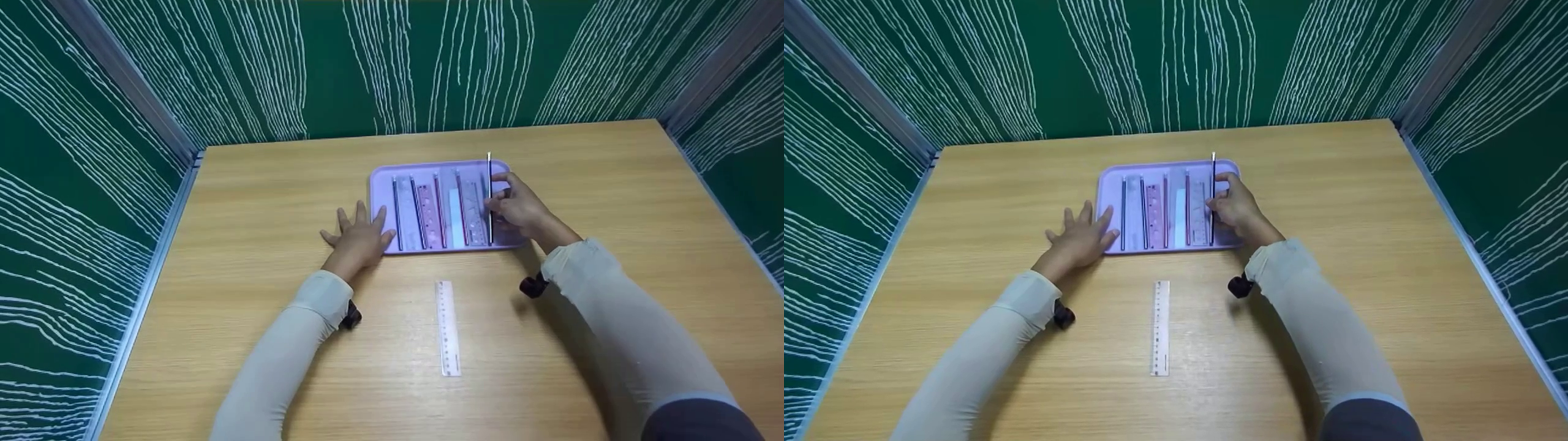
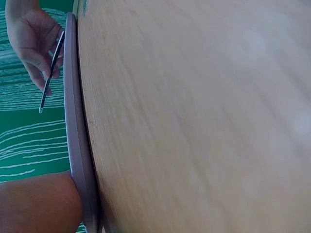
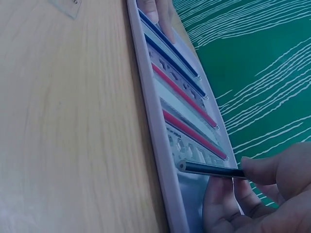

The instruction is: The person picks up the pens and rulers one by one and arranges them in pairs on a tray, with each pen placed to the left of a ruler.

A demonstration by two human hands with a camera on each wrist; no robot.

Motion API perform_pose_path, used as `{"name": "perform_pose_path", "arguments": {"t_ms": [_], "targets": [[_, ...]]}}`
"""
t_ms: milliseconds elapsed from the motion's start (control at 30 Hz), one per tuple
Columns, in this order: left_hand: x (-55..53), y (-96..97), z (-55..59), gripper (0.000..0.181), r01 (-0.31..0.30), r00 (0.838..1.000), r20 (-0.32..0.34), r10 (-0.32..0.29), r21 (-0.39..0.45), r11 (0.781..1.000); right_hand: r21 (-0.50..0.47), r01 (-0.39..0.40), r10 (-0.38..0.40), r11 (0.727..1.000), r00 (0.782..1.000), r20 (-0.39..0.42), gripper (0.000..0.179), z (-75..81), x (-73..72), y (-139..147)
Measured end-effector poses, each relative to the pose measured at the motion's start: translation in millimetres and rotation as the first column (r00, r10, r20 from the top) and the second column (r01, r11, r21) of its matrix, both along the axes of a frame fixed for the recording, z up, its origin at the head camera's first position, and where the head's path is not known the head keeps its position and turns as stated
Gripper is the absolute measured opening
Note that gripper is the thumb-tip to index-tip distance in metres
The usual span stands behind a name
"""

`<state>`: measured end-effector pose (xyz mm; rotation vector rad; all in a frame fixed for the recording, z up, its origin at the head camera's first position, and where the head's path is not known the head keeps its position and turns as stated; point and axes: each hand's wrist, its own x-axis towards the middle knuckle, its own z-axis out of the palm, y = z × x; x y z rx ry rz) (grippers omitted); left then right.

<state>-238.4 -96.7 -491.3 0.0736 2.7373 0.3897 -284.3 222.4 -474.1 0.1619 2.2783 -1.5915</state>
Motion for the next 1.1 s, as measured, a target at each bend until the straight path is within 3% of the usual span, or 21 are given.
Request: {"name": "perform_pose_path", "arguments": {"t_ms": [233, 500, 867, 1100], "targets": [[-0.2, 0.3, -0.6, 0.064, -0.001, 1.0, 0.002, 0.001, -0.001, 1.0, 0.051, -0.007, 0.007, 0.999, 1.0, 0.005, 0.062, -2.6, 0.6, -1], [-0.1, 1.2, 0.0, 0.064, -0.006, 1.0, 0.0, 0.006, 0.012, 1.0, 0.12, -0.008, 0.016, 0.993, 0.998, -0.068, 0.061, -5.0, 5.3, -5], [-0.3, 0.1, -0.3, 0.064, -0.001, 1.0, -0.006, 0.001, 0.015, 1.0, 0.17, 0.001, 0.014, 0.985, 0.996, -0.092, 0.07, -4.1, 12.3, -8], [0.4, -1.0, -1.0, 0.065, -0.008, 1.0, -0.006, 0.009, 0.017, 1.0, 0.225, 0.018, 0.005, 0.974, 0.995, -0.102, 0.062, -4.9, 15.5, -10]]}}
